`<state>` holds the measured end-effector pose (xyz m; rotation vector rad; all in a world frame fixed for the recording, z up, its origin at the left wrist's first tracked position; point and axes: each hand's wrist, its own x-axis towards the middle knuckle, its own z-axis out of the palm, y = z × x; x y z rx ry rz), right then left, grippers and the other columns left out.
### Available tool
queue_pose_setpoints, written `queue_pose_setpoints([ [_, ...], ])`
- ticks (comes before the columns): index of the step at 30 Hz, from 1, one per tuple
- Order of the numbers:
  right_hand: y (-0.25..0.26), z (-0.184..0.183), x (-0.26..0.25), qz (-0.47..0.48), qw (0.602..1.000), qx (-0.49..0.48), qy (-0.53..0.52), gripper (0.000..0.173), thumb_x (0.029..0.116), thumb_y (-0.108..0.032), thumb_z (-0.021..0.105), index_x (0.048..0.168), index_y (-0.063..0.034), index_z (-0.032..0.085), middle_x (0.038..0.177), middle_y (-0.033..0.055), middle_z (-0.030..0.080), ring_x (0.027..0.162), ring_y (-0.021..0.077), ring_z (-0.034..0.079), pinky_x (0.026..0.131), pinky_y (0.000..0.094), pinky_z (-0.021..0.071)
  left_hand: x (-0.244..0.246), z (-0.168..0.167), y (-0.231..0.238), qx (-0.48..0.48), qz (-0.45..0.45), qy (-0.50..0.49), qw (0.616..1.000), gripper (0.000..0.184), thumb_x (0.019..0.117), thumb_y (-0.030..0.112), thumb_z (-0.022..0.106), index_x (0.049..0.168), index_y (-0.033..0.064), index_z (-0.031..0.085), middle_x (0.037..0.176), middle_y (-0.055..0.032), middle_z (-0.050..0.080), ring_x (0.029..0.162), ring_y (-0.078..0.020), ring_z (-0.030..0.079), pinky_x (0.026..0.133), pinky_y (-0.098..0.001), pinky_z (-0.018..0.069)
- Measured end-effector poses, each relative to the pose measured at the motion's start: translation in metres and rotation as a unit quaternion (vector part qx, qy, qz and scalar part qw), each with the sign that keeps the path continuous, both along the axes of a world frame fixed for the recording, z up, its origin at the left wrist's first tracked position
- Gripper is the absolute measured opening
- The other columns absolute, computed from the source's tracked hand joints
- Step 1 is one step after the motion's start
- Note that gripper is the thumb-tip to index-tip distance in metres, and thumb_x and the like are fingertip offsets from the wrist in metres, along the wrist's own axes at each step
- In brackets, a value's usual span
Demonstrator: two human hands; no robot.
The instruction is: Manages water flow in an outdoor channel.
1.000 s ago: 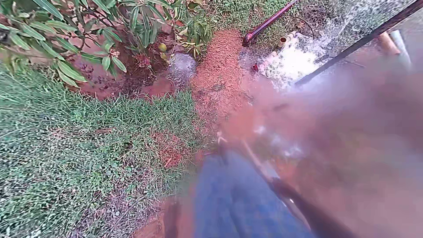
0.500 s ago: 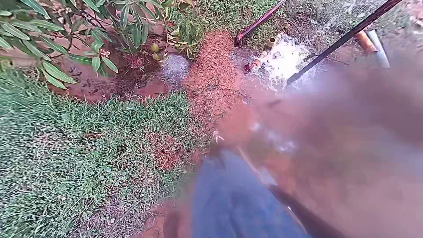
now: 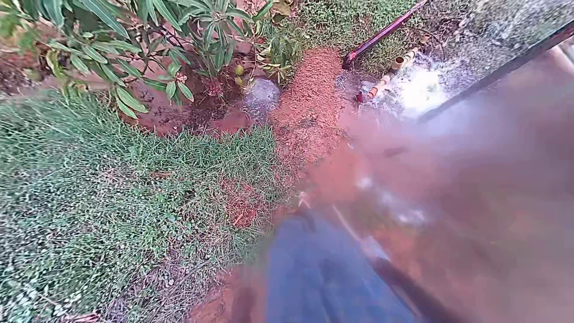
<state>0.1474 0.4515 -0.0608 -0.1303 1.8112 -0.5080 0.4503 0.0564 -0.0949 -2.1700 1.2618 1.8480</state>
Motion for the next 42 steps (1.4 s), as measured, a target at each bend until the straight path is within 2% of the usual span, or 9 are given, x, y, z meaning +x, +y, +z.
queue_pose_setpoints([
  [2,-0.026,-0.007,-0.012,-0.071,0.979,0.186,-0.033,0.029,0.1018,-0.025,0.064,0.12,-0.0032,0.06,0.079,0.0068,0.063,0.059,0.0143,0.057,0.059,0.0332,0.05,-0.002,-0.006,0.002,0.028,-0.041,-0.014,0.999,0.043,0.1126,0.019,0.035,0.143,-0.0101,0.043,0.13,-0.0314,0.06,0.109,-0.0364,0.065,0.088,-0.049,0.0542],
  [6,-0.029,-0.019,-0.031,-0.154,0.971,0.182,-0.022,0.033,0.093,-0.014,0.072,0.119,-0.0038,0.055,0.073,0.0072,0.059,0.052,0.0159,0.056,0.049,0.0321,0.0487,-0.019,0.008,0.005,-0.017,-0.109,0.016,0.994,0.042,0.1118,0.014,0.033,0.138,-0.0168,0.044,0.124,-0.0373,0.06,0.102,-0.0412,0.067,0.078,-0.0474,0.0566],
  [10,-0.033,-0.024,-0.047,-0.175,0.973,0.148,-0.026,0.033,0.0952,-0.018,0.071,0.121,-0.0047,0.055,0.074,0.0062,0.06,0.054,0.0157,0.056,0.049,0.0326,0.0488,-0.09,0.088,-0.03,0.101,-0.071,-0.031,0.992,0.044,0.1138,0.014,0.025,0.151,-0.0076,0.032,0.15,-0.0304,0.045,0.131,-0.0357,0.053,0.107,-0.0455,0.0437],
  [13,-0.04,-0.017,-0.053,-0.167,0.973,0.154,-0.031,0.034,0.0965,-0.024,0.069,0.122,-0.0072,0.055,0.075,0.0035,0.06,0.055,0.0136,0.057,0.05,0.0312,0.0492,-0.051,0.017,-0.04,-0.036,-0.079,0.065,0.994,0.045,0.1129,0.019,0.031,0.143,-0.0132,0.039,0.13,-0.0362,0.057,0.108,-0.0375,0.067,0.083,-0.0448,0.0579],
  [17,-0.037,-0.019,-0.048,-0.186,0.97,0.147,-0.046,0.033,0.095,-0.016,0.07,0.121,-0.0058,0.053,0.071,0.0054,0.058,0.051,0.0153,0.056,0.048,0.0314,0.0488,-0.031,-0.032,-0.057,0.001,0.002,0.041,0.999,0.043,0.1134,0.024,0.034,0.144,-0.004,0.043,0.128,-0.0271,0.062,0.106,-0.0331,0.068,0.085,-0.0467,0.0577],
  [27,-0.049,0.017,-0.009,-0.105,0.976,0.184,-0.039,0.028,0.1028,-0.021,0.061,0.123,-0.002,0.057,0.081,0.0033,0.056,0.061,0.0105,0.052,0.059,0.0291,0.0464,-0.026,0.011,-0.005,0.072,-0.047,-0.011,0.996,0.042,0.1133,0.016,0.03,0.146,-0.0097,0.038,0.139,-0.0326,0.053,0.117,-0.0367,0.062,0.094,-0.0472,0.0517],
  [35,-0.04,0.006,0.014,-0.086,0.973,0.209,-0.055,0.032,0.1076,-0.03,0.054,0.123,-0.0023,0.059,0.085,0.0084,0.059,0.065,0.0153,0.055,0.064,0.0342,0.0492,-0.005,-0.026,-0.005,0.071,-0.043,-0.026,0.996,0.042,0.1119,0.02,0.035,0.144,-0.0058,0.043,0.134,-0.029,0.057,0.112,-0.0353,0.064,0.089,-0.0485,0.0543],
  [40,-0.033,0.006,0.017,-0.069,0.98,0.184,-0.028,0.045,0.1073,-0.032,0.055,0.131,0.0054,0.059,0.121,0.0275,0.065,0.108,0.036,0.064,0.097,0.053,0.0478,-0.022,-0.018,-0.031,0.065,-0.047,-0.01,0.997,0.043,0.113,0.02,0.033,0.145,-0.0072,0.039,0.133,-0.0301,0.057,0.11,-0.0336,0.065,0.087,-0.0462,0.0543],
  [42,-0.021,-0.014,0.013,-0.082,0.983,0.167,-0.012,0.044,0.1044,-0.033,0.059,0.126,0.0055,0.061,0.108,0.0241,0.068,0.093,0.0315,0.067,0.086,0.0499,0.0526,-0.034,-0.016,-0.04,0.056,-0.043,-0.003,0.998,0.043,0.1126,0.018,0.033,0.147,-0.0073,0.038,0.135,-0.0306,0.056,0.114,-0.0358,0.064,0.09,-0.0477,0.0544],
])
